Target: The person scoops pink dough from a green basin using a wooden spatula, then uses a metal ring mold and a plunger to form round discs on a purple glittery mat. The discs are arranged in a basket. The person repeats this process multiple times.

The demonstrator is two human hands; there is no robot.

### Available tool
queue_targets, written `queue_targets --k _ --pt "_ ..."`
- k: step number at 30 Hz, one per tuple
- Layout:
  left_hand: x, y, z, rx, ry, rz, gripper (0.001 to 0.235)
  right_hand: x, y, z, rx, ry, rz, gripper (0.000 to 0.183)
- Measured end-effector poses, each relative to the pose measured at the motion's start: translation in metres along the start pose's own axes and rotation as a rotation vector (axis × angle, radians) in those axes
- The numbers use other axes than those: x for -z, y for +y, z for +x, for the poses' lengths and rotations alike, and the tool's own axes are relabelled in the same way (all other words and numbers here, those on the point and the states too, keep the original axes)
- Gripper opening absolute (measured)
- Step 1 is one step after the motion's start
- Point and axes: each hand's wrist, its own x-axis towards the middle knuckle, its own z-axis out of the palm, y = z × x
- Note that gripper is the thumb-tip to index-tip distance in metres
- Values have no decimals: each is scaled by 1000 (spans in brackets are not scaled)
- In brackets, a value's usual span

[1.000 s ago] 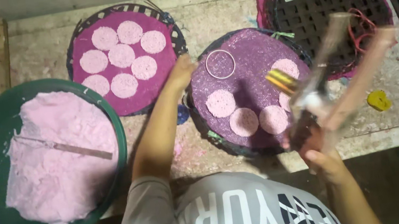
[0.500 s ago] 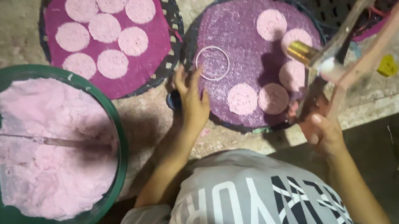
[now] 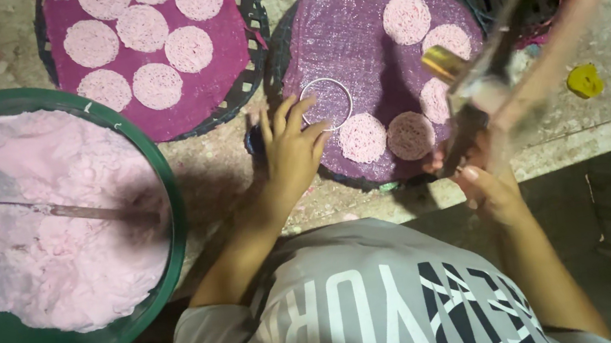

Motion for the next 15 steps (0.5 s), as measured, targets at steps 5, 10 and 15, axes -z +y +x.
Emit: queue_targets --k 5,10,15 --pt "27 0 55 208 60 -1134 84 8 -14 35 -272 -428 -152 92" --pt "34 2 101 -45 -331 -2401 91 -12 -32 63 -723 -654 56 87" --pt "18 -1 119 -100 -59 -2447 48 -9 -80 112 -807 -596 -415 83"
